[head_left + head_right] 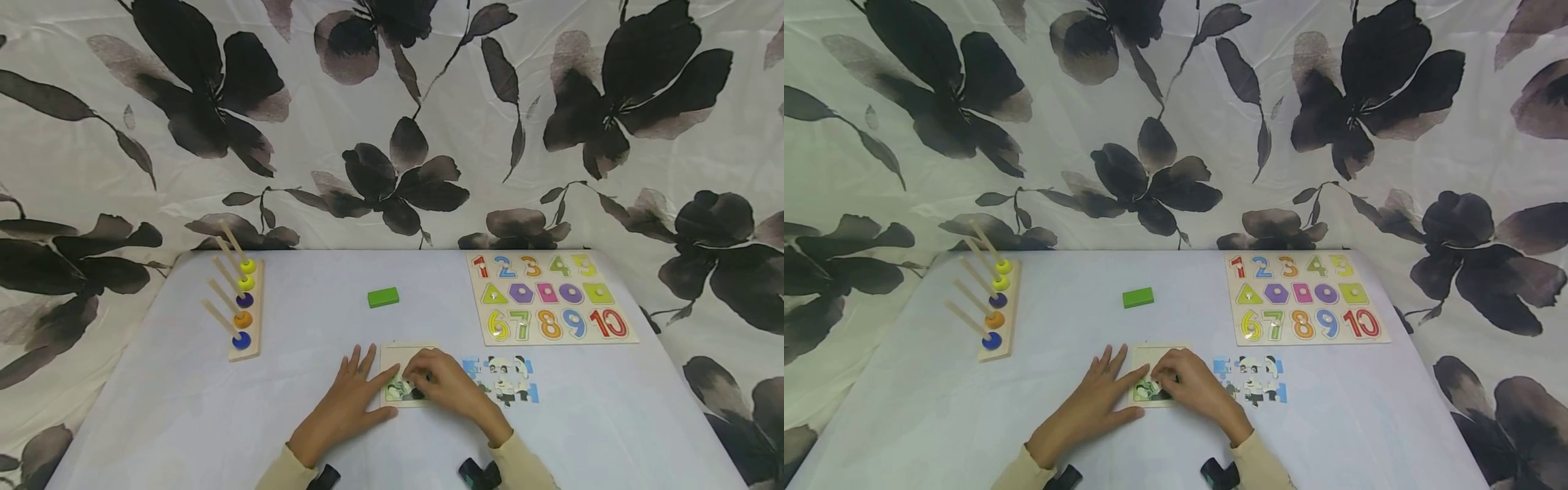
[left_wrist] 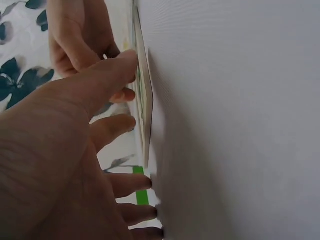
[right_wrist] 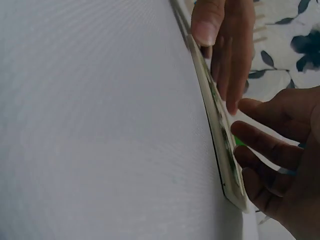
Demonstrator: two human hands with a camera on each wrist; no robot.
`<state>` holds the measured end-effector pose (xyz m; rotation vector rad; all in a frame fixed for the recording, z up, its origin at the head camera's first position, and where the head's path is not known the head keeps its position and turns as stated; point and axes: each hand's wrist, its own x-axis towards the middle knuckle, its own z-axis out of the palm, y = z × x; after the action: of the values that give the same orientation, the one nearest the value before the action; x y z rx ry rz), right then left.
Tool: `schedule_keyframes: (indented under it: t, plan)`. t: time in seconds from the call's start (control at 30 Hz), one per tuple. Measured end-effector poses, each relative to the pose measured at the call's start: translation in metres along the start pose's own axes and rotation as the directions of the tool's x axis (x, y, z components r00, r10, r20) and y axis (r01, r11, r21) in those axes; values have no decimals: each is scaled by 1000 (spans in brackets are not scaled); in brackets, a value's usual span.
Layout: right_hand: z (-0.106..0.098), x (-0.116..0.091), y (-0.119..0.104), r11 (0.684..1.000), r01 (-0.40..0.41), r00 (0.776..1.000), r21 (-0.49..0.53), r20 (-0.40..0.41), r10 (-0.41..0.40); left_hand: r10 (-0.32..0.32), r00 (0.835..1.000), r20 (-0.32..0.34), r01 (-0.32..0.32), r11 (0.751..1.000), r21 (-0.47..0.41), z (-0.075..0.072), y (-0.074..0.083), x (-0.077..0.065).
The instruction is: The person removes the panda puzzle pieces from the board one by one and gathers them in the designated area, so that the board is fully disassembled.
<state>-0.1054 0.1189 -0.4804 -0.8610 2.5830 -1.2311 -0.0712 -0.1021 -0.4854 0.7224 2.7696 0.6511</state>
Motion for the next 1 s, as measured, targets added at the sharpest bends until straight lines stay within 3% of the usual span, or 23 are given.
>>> schedule_keyframes:
  t: [0.17, 0.33, 1.0]
  plan:
    - [1, 2, 0, 1000, -28, 999, -9, -19, 28, -4, 1000, 14, 4, 999, -38, -2, 3, -11]
    - [4, 5, 2, 1000, -23, 999, -8, -25, 23, 62, 996, 62, -58, 996, -73, 1, 9, -15]
    - [14, 8, 0, 1000, -6, 1000, -9, 25, 6, 83, 994, 74, -81, 996, -34, 3, 16, -11]
